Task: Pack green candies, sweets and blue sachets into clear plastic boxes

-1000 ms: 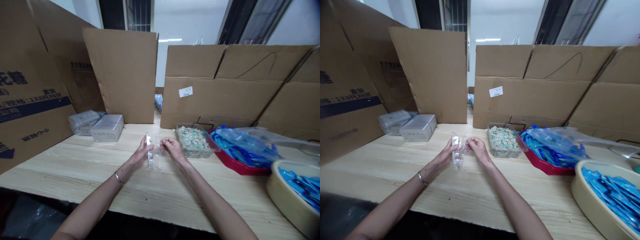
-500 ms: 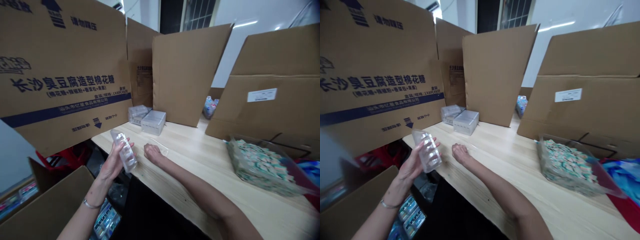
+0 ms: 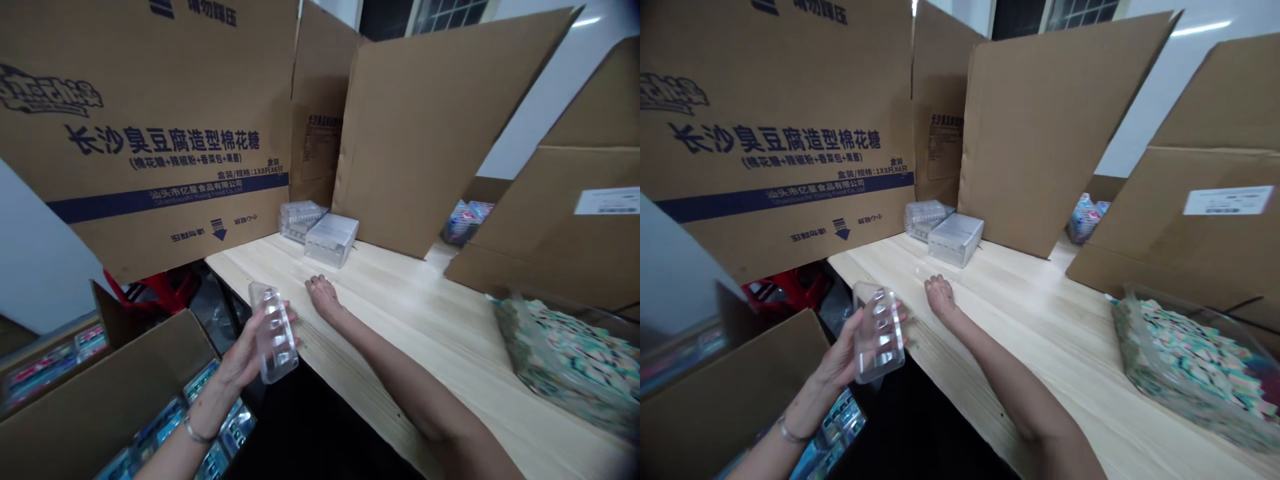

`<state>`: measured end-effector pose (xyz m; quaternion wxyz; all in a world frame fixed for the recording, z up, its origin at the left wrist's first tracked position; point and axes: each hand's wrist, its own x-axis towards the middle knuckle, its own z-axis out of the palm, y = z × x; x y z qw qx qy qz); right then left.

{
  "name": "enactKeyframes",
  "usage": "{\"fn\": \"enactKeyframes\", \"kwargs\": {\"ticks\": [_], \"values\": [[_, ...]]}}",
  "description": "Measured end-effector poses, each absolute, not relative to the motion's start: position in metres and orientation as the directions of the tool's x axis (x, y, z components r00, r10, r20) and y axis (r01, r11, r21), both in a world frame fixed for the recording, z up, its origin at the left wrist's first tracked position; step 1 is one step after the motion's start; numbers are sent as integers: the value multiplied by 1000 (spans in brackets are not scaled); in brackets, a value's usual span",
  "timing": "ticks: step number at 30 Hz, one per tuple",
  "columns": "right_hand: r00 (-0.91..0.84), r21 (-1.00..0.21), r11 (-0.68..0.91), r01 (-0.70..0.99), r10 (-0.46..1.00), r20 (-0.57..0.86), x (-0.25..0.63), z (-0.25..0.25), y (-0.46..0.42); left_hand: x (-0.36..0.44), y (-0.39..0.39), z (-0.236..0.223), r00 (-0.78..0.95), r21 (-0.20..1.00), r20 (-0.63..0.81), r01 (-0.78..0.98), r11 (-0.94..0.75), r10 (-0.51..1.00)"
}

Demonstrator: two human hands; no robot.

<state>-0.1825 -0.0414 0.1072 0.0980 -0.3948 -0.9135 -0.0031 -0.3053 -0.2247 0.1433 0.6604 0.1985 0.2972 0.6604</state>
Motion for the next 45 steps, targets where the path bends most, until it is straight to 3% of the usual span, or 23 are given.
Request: {"fn": "enactKeyframes", "kwargs": {"ticks": [2,3,6,8,11,17,26,31,35,37,40,43,45], "values": [[-670,-142,702,698,710,219,-185,113,-38,-296,-220,140,-38,650,-114,-758,46,993],[-653,-239,706,666,707,269,-184,119,-40,-293,-219,138,-45,660,-109,-750,38,993],[-552,-695,606,386,756,353,-173,145,-62,-286,-217,134,-117,747,-92,-665,-10,989],[-592,-888,430,162,762,261,-164,165,-87,-284,-215,132,-177,811,-72,-583,-46,982],[-703,-968,251,21,692,164,-155,185,-121,-279,-213,131,-194,854,-23,-513,-81,981],[-717,-995,101,-17,693,82,-151,184,-138,-274,-210,127,-158,882,12,-464,-85,987],[-685,-995,96,-26,724,88,-149,186,-143,-269,-215,133,-144,860,-1,-506,-73,990],[-605,-995,75,-69,790,102,-130,191,-133,-272,-223,140,-153,792,-46,-608,-57,987],[-556,-967,252,40,810,188,-113,214,-113,-297,-245,130,-236,767,-127,-639,-55,963],[-602,-884,436,168,755,259,-122,221,-112,-310,-260,125,-315,769,-169,-635,-75,934],[-704,-611,668,426,668,241,-161,205,-122,-323,-279,123,-400,763,-232,-640,-90,886],[-753,-264,756,599,644,134,-205,168,-131,-329,-291,123,-421,751,-275,-655,-80,864],[-783,-124,792,597,610,126,-218,143,-134,-332,-296,122,-412,744,-292,-665,-66,863]]}}
